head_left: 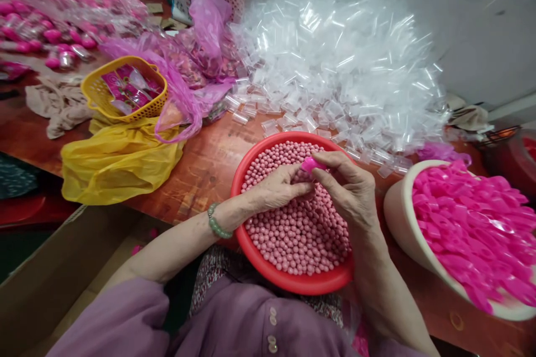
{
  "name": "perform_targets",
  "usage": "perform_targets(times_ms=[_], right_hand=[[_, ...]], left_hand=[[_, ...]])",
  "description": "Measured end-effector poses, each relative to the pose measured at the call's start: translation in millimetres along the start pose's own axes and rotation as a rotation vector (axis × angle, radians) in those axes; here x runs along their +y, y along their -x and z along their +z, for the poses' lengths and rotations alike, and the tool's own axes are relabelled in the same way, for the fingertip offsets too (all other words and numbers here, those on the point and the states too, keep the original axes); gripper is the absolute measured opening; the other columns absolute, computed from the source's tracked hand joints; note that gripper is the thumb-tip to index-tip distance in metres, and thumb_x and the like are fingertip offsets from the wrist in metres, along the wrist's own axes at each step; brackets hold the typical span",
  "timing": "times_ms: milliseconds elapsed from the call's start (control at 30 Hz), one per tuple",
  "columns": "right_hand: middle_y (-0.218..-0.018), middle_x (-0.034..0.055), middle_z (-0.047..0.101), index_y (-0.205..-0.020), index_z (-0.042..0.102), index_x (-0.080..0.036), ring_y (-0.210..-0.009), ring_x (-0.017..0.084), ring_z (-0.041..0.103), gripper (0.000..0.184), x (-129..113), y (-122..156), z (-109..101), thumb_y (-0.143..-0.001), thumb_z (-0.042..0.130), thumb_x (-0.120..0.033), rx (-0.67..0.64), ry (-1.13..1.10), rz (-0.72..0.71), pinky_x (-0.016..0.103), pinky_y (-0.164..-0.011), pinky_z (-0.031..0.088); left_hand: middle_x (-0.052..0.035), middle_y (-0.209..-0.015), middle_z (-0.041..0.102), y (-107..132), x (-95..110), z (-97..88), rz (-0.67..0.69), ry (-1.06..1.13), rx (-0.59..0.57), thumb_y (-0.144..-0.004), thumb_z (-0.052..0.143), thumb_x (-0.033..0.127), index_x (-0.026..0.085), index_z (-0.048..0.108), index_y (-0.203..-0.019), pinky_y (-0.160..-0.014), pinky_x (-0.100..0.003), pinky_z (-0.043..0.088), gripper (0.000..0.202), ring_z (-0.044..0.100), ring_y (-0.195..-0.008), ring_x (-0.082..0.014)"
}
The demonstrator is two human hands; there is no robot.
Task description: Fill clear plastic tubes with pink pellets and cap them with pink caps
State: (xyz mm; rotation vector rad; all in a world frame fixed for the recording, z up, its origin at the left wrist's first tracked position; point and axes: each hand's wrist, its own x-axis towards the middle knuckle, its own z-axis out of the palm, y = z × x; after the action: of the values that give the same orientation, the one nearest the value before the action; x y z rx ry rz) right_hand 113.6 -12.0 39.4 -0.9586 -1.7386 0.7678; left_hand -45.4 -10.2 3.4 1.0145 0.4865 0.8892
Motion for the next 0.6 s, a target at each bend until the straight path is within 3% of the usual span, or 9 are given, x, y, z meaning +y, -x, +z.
perform_targets(times_ms=[300,500,600], right_hand=[[-0.101,0.0010,0.076,-0.104,0.076,-0.028,-0.098,0.018,0.071,0.020,6.1,5.7,-3.5,-0.086,0.073,-0.019,0.027,0.022,0.042,0.037,-0.093,0.057],[-0.100,0.0039,0.075,-0.100,0.075,-0.024,-0.096,0.021,0.071,0.013,5.6,6.9,-0.3,-0.087,0.073,-0.023,0.044,0.093,0.057,0.042,-0.092,0.058],[-0.104,0.0053,0.075,-0.105,0.072,-0.024,-0.100,0.022,0.071,0.015,5.4,6.2,-3.0,-0.090,0.068,-0.024,-0.016,0.173,-0.012,0.042,-0.094,0.058]], left_hand=[[0.0008,-0.076,0.053,1.9,4.0,-1.6,-0.016,-0.132,0.001,-0.080,0.074,0.034,0.017,0.061,-0.085,-0.069,-0.027,0.041,0.023,0.047,-0.073,-0.0129],[0.0023,-0.072,0.049,1.2,3.0,-0.4,-0.059,-0.065,-0.027,-0.077,0.076,0.042,0.016,0.058,-0.078,-0.062,-0.024,0.036,0.031,0.041,-0.067,-0.0102],[0.0024,-0.071,0.050,1.2,3.6,-0.1,-0.084,0.013,-0.024,-0.075,0.080,0.048,0.016,0.057,-0.076,-0.063,-0.024,0.038,0.039,0.044,-0.066,-0.0094]])
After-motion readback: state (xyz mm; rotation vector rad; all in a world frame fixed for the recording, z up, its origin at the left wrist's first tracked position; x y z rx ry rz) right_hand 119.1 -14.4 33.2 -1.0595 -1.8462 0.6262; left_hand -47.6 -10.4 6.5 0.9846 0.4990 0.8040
